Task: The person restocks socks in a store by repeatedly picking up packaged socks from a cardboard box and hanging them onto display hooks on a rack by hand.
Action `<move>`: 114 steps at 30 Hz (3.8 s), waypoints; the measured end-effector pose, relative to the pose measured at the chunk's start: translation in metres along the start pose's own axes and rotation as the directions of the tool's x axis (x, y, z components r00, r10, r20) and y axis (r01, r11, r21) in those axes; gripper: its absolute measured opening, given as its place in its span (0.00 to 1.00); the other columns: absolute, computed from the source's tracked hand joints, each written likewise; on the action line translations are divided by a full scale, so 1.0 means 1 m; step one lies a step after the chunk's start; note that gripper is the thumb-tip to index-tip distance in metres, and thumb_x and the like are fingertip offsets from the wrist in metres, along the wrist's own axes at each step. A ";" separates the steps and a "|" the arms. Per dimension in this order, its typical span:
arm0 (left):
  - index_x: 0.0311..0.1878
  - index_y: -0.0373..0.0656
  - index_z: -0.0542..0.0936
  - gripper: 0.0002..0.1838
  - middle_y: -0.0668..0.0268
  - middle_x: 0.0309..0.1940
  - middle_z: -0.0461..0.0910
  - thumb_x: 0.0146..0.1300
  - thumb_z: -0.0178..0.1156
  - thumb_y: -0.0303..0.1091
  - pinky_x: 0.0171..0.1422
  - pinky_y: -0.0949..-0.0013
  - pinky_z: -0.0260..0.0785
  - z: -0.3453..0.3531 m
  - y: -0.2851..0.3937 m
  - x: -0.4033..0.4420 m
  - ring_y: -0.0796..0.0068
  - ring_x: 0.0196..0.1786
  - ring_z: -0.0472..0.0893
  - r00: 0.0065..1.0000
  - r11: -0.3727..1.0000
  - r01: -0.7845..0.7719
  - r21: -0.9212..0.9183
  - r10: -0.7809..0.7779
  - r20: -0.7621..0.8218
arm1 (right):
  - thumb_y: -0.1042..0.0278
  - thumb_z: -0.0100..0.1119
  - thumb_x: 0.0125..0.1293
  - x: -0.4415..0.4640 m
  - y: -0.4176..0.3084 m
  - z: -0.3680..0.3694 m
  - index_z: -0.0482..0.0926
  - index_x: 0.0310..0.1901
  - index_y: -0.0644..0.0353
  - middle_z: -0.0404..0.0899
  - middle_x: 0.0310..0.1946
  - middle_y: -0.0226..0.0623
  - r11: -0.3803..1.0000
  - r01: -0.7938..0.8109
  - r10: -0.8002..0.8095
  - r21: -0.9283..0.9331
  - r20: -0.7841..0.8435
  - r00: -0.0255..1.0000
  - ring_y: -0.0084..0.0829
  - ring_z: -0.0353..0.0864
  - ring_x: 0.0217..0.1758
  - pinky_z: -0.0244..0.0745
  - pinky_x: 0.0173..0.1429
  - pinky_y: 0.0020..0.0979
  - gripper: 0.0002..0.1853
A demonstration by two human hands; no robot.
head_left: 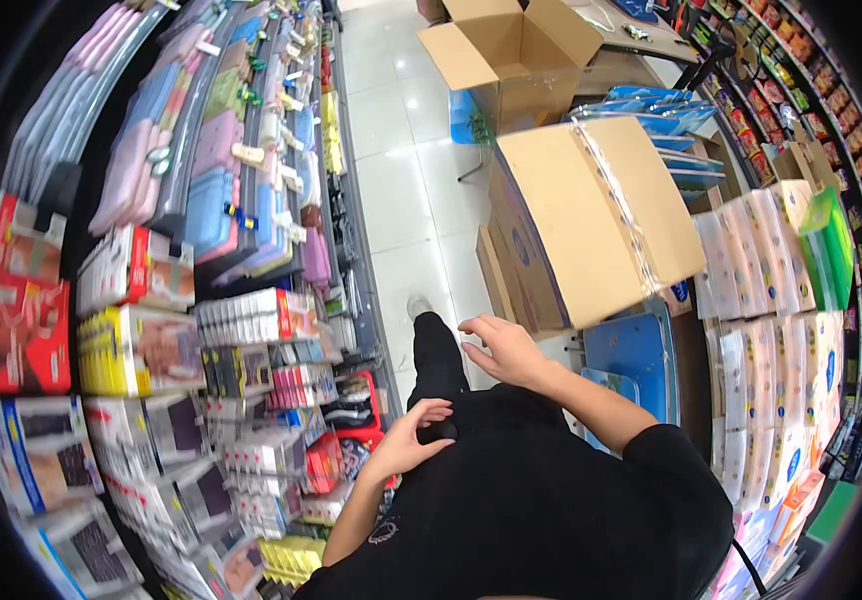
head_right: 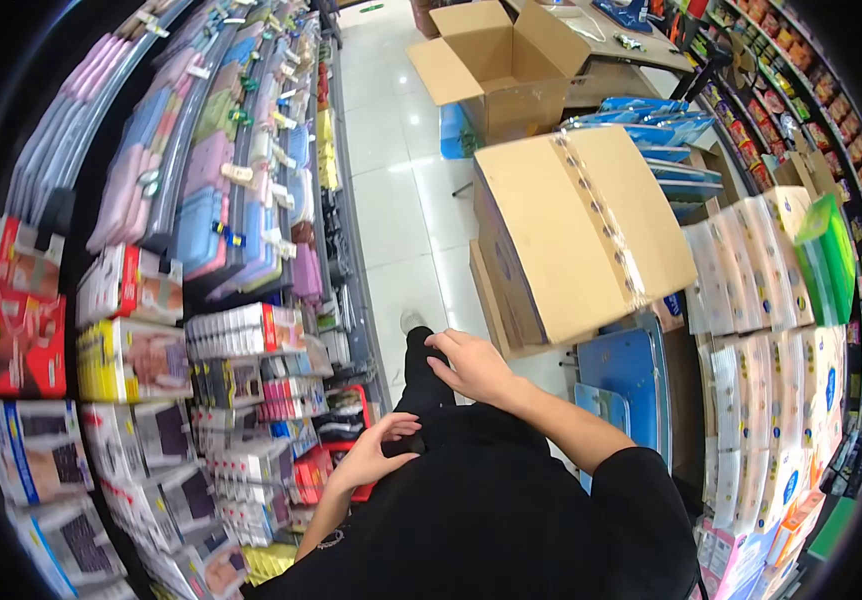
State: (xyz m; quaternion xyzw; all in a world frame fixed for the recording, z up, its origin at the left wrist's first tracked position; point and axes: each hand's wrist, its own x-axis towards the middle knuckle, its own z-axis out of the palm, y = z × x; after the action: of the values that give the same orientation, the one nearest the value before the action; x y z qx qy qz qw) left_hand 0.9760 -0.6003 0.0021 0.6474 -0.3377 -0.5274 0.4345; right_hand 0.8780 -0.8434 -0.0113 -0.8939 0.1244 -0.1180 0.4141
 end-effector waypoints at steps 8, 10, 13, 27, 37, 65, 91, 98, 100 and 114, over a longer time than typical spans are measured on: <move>0.68 0.44 0.67 0.35 0.62 0.58 0.77 0.57 0.70 0.30 0.67 0.64 0.65 -0.178 0.064 0.155 0.69 0.62 0.76 0.966 0.979 -0.158 0.126 0.128 0.223 | 0.66 0.60 0.65 0.175 0.049 -0.036 0.77 0.43 0.61 0.80 0.37 0.43 0.988 -0.151 0.144 -0.031 -0.165 0.976 0.45 0.81 0.42 0.75 0.45 0.41 0.09; 0.67 0.44 0.68 0.35 0.60 0.56 0.79 0.58 0.70 0.37 0.66 0.63 0.65 -0.213 0.078 0.196 0.67 0.61 0.77 0.969 0.982 -0.136 0.130 0.105 0.222 | 0.66 0.60 0.65 0.207 0.063 -0.055 0.77 0.42 0.61 0.79 0.35 0.42 0.978 -0.178 0.152 -0.112 -0.207 0.966 0.44 0.80 0.41 0.75 0.45 0.41 0.09; 0.62 0.42 0.72 0.27 0.59 0.52 0.81 0.62 0.67 0.37 0.65 0.63 0.67 -0.254 0.084 0.270 0.66 0.58 0.79 0.986 0.968 -0.144 0.208 0.121 0.116 | 0.67 0.60 0.65 0.234 0.080 -0.074 0.77 0.41 0.61 0.78 0.33 0.42 0.952 -0.267 0.220 -0.150 -0.272 0.937 0.44 0.80 0.38 0.75 0.43 0.41 0.08; 0.54 0.38 0.76 0.15 0.59 0.44 0.84 0.65 0.61 0.30 0.54 0.68 0.73 -0.332 0.198 0.645 0.71 0.48 0.83 0.948 0.934 -0.284 0.216 0.240 0.209 | 0.71 0.64 0.60 0.329 0.214 -0.142 0.77 0.40 0.61 0.78 0.36 0.41 0.826 -0.537 0.313 -0.171 -0.653 0.689 0.44 0.77 0.41 0.71 0.46 0.40 0.08; 0.52 0.33 0.78 0.18 0.55 0.44 0.84 0.61 0.63 0.31 0.52 0.67 0.76 -0.229 0.191 1.010 0.68 0.46 0.84 0.926 0.917 -0.172 0.361 0.026 0.376 | 0.72 0.65 0.55 0.353 0.264 -0.167 0.78 0.38 0.59 0.78 0.35 0.37 0.589 -0.804 0.594 -0.082 -0.631 0.499 0.39 0.77 0.40 0.69 0.45 0.39 0.09; 0.61 0.43 0.72 0.39 0.51 0.60 0.71 0.47 0.77 0.46 0.67 0.55 0.68 -0.127 0.035 1.145 0.49 0.61 0.73 0.897 0.456 -0.042 0.889 -0.375 0.235 | 0.76 0.65 0.45 0.352 0.288 -0.170 0.78 0.28 0.59 0.79 0.27 0.33 0.495 -0.865 0.634 -0.081 -0.647 0.424 0.31 0.79 0.29 0.70 0.33 0.30 0.07; 0.51 0.35 0.69 0.31 0.55 0.43 0.81 0.47 0.76 0.31 0.49 0.63 0.77 -0.201 0.282 1.018 0.69 0.48 0.82 0.879 0.965 -0.226 0.131 0.144 0.455 | 0.75 0.66 0.50 0.363 0.280 -0.171 0.75 0.26 0.57 0.72 0.22 0.33 0.504 -0.852 0.587 -0.145 -0.666 0.461 0.34 0.73 0.26 0.66 0.32 0.35 0.07; 0.66 0.36 0.66 0.43 0.63 0.56 0.76 0.47 0.77 0.28 0.64 0.62 0.72 -0.317 0.317 0.813 0.71 0.56 0.77 0.867 0.914 -0.173 -0.367 0.318 0.383 | 0.74 0.65 0.53 0.359 0.267 -0.160 0.77 0.28 0.58 0.73 0.23 0.37 0.607 -0.773 0.483 -0.186 -0.686 0.544 0.39 0.75 0.30 0.68 0.37 0.39 0.05; 0.66 0.37 0.68 0.43 0.63 0.58 0.76 0.47 0.79 0.33 0.65 0.63 0.71 -0.336 0.288 0.745 0.69 0.59 0.78 0.867 0.735 0.130 -0.666 0.242 0.436 | 0.72 0.63 0.58 0.354 0.267 -0.152 0.78 0.30 0.59 0.77 0.27 0.40 0.611 -0.777 0.491 -0.152 -0.697 0.523 0.42 0.77 0.32 0.69 0.38 0.41 0.04; 0.69 0.41 0.67 0.43 0.55 0.63 0.75 0.52 0.76 0.42 0.69 0.47 0.69 -0.307 0.123 0.365 0.56 0.64 0.77 0.927 0.165 -0.102 -0.981 0.374 -0.033 | 0.61 0.55 0.68 0.341 0.269 -0.131 0.79 0.35 0.61 0.82 0.29 0.44 0.677 -0.729 0.457 -0.102 -0.718 0.525 0.48 0.81 0.33 0.74 0.40 0.44 0.11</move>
State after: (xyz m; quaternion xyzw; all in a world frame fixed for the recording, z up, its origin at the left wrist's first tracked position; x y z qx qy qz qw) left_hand 1.3574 -0.9126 -0.0065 0.1063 -0.0738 -0.6119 0.7803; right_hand 1.1240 -1.2145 -0.0989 -0.7590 0.5819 -0.2355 0.1726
